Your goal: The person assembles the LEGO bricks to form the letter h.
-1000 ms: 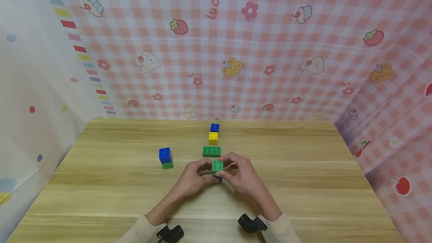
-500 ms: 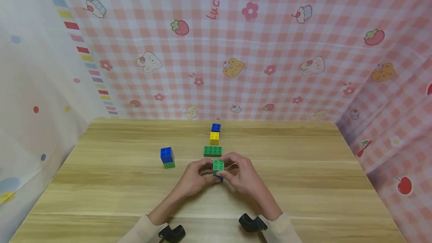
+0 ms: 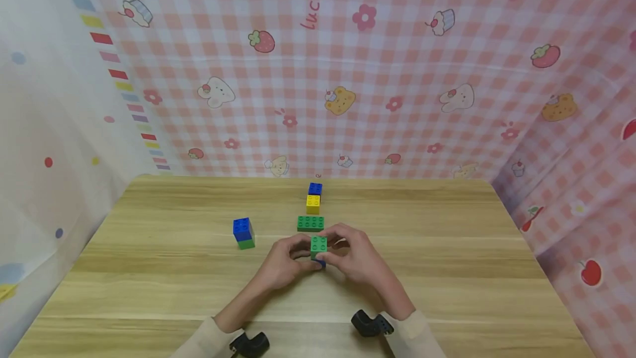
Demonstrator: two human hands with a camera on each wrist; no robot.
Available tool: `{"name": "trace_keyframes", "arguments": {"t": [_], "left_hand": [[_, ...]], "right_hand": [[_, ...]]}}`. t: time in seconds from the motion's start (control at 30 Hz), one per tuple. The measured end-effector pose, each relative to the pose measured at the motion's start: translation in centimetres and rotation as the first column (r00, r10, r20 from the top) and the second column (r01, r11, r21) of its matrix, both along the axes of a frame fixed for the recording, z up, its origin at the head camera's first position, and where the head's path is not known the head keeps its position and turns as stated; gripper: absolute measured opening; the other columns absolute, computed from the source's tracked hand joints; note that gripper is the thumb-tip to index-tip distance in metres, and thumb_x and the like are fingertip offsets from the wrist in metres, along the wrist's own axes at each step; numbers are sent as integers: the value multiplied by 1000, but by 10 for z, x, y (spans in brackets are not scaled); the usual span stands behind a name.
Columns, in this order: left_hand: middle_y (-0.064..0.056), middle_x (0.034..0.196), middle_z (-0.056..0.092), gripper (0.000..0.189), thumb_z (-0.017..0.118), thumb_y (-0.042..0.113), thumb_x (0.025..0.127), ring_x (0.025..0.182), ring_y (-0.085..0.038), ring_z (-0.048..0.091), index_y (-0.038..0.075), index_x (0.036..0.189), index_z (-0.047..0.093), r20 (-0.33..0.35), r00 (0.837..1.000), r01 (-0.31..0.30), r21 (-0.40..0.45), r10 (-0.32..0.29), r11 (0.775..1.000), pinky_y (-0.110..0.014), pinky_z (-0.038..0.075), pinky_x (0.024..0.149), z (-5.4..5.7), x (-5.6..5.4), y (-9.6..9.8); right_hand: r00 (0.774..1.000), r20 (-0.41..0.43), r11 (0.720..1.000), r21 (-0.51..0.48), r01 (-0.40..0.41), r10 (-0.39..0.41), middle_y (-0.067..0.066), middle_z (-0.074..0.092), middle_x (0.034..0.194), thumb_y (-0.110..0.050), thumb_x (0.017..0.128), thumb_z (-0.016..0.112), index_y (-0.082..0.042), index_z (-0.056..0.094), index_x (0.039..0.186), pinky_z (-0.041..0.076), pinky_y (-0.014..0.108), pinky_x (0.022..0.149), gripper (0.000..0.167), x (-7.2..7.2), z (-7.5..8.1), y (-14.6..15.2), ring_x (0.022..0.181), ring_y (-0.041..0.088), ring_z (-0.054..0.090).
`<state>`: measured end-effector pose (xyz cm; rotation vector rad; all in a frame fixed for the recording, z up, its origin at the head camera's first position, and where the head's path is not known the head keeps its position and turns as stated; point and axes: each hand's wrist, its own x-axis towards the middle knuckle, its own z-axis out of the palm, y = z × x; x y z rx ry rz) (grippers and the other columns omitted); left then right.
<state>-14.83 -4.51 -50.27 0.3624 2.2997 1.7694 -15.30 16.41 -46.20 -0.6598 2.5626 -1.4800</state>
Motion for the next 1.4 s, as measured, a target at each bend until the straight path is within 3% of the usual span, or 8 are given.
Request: {"name": "trace_keyframes", "arguments": {"t": [0.27,0.47,0.67,0.83,1.07,1.2,1.4], "left_hand": [[-5,118,73,34,84,9,85,113,-21,72,14,116,71,-14,1000,12,-18,-13,1000,-30,61,99,-1,1,-1],[-3,120,72,37,84,10,84,113,-19,71,15,118,70,-36,999,22,-53,-24,998,-29,59,100,2,0,-1],[-2,120,71,45,85,13,84,112,-18,69,15,125,67,-52,997,43,-94,-49,995,-32,59,101,7,-1,-5],[-4,120,69,52,86,18,83,110,-21,67,13,129,64,-59,997,42,-162,-52,986,-36,60,98,15,-4,-11],[-11,127,67,55,85,18,86,112,-26,66,10,134,60,-69,994,67,-222,-84,973,-39,61,95,26,-6,-21],[-11,132,65,55,84,16,87,115,-28,65,11,136,59,-55,995,68,-235,-83,970,-43,61,97,35,-7,-27],[-13,134,63,56,82,17,88,122,-33,62,10,138,58,-87,994,52,-217,-72,975,-47,58,102,52,-10,-42]], "right_hand": [[999,41,1000,3,-9,9,1,72,111,-26,92,79,-17,69,122,62,36,94,33,-1,-9,1,101,17,67],[1000,-4,1000,20,-17,17,-1,72,109,-29,91,80,-19,69,123,62,41,93,35,0,-5,3,100,17,67],[1000,21,999,46,-1,0,-4,72,112,-36,94,76,-19,68,127,61,40,96,38,0,0,7,102,17,67],[999,21,998,56,38,-39,-6,72,112,-35,97,72,-15,67,129,60,34,96,38,-2,3,11,101,14,67],[997,-5,995,64,72,-72,2,73,117,-34,99,69,-12,66,130,60,34,94,39,-5,0,15,102,17,67],[995,-4,992,82,97,-97,5,73,118,-32,100,69,-12,66,130,60,36,93,37,-8,-6,17,101,17,66],[993,2,990,72,120,-121,6,72,119,-28,99,71,-12,66,129,60,34,93,35,-10,-14,17,100,17,67]]}}
